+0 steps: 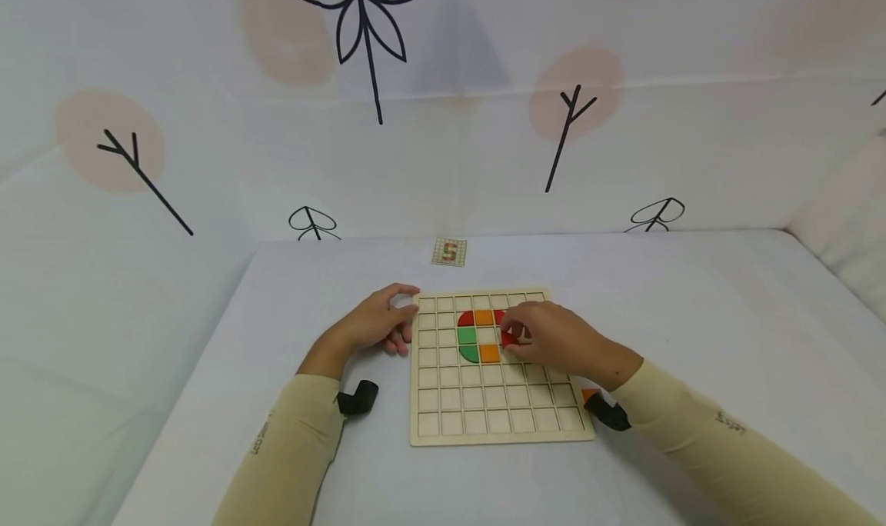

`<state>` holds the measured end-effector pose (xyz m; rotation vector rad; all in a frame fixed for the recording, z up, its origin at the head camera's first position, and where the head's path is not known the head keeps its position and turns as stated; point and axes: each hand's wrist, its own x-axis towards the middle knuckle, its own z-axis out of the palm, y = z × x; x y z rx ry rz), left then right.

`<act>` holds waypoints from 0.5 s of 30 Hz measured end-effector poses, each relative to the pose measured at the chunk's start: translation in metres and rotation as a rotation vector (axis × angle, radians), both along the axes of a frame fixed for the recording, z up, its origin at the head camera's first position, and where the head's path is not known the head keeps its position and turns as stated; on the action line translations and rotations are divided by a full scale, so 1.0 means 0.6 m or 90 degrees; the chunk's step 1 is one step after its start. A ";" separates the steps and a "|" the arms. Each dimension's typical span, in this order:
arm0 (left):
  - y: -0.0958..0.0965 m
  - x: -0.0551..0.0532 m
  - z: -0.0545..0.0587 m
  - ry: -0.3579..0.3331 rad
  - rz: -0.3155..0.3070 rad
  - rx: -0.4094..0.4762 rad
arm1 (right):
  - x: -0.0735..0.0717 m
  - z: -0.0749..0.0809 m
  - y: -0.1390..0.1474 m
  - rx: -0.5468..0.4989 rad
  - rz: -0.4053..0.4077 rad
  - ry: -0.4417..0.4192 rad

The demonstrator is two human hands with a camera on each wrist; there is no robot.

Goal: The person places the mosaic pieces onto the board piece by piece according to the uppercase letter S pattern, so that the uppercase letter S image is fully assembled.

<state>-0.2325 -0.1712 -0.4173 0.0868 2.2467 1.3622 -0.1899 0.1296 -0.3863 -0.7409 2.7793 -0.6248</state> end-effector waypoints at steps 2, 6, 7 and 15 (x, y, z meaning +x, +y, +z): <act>0.000 -0.001 0.000 0.000 0.000 -0.002 | 0.000 -0.002 -0.002 0.004 0.004 0.000; 0.000 -0.001 0.000 0.001 -0.001 -0.002 | 0.001 -0.006 -0.004 0.010 0.008 0.002; 0.000 -0.001 0.000 0.002 -0.001 -0.001 | 0.001 -0.007 -0.004 0.012 0.009 0.003; 0.000 0.000 0.002 0.004 -0.003 0.002 | 0.004 -0.007 -0.006 0.020 0.014 0.009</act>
